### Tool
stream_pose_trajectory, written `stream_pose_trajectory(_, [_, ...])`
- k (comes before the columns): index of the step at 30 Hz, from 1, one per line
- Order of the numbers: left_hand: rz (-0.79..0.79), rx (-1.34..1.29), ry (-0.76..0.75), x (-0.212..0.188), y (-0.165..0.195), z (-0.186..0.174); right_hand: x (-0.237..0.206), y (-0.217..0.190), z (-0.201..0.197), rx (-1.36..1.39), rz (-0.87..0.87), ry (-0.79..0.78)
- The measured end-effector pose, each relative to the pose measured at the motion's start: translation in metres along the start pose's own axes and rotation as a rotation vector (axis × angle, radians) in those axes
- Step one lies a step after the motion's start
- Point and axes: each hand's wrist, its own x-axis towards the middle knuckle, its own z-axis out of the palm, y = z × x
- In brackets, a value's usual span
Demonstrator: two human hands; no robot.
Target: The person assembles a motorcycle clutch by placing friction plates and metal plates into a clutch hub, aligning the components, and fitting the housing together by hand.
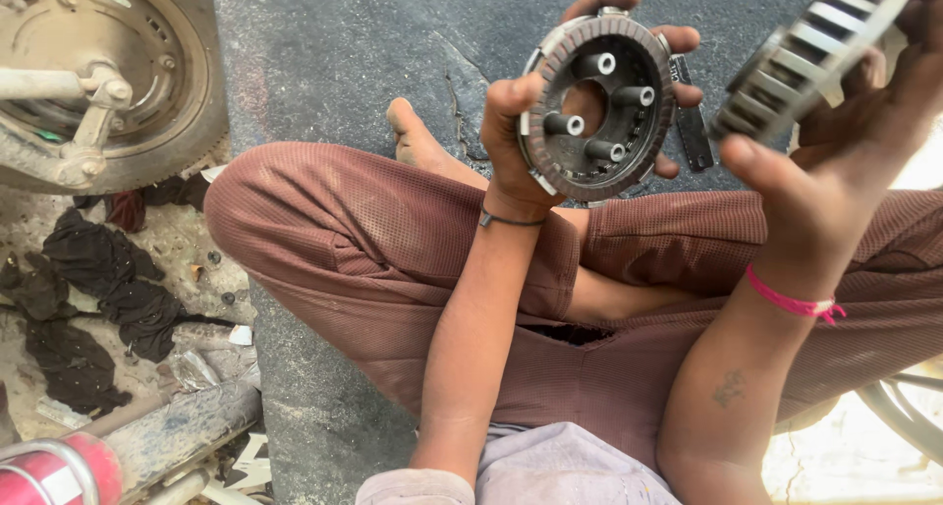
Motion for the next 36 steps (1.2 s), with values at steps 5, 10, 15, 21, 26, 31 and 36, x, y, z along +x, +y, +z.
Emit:
stream_pose_trajectory(5, [0.085,-0.035,-0.02,-0.003,0.011,0.008,0.016,0.037,0.011,-0.543,-0.093,0.061])
stream_pose_trajectory(10, [0.219,-0.021,0.056,-0.009,0.018,0.018,0.018,0.063,0.039,-0.725,-0.059,-0.057])
stream_pose_trajectory(15, [0.262,0.008,0.158,-0.013,0.014,0.025,0.016,0.074,0.081,-0.889,-0.178,-0.202])
stream_pose_trajectory(21, [0.321,0.326,0.259,-0.013,0.011,0.027,0.021,0.062,0.094,-0.906,-0.22,-0.284])
stream_pose_trajectory(26, [0.283,0.412,0.296,-0.015,0.013,0.028,0.031,0.012,0.069,-0.62,-0.151,-0.163])
stream_pose_trajectory(31, [0.196,0.197,0.222,-0.015,0.013,0.019,0.014,-0.042,0.05,-0.287,-0.101,-0.112])
stream_pose_trajectory(36, [0.085,0.128,0.081,-0.011,0.006,0.01,0.018,-0.059,0.051,-0.441,-0.253,-0.328])
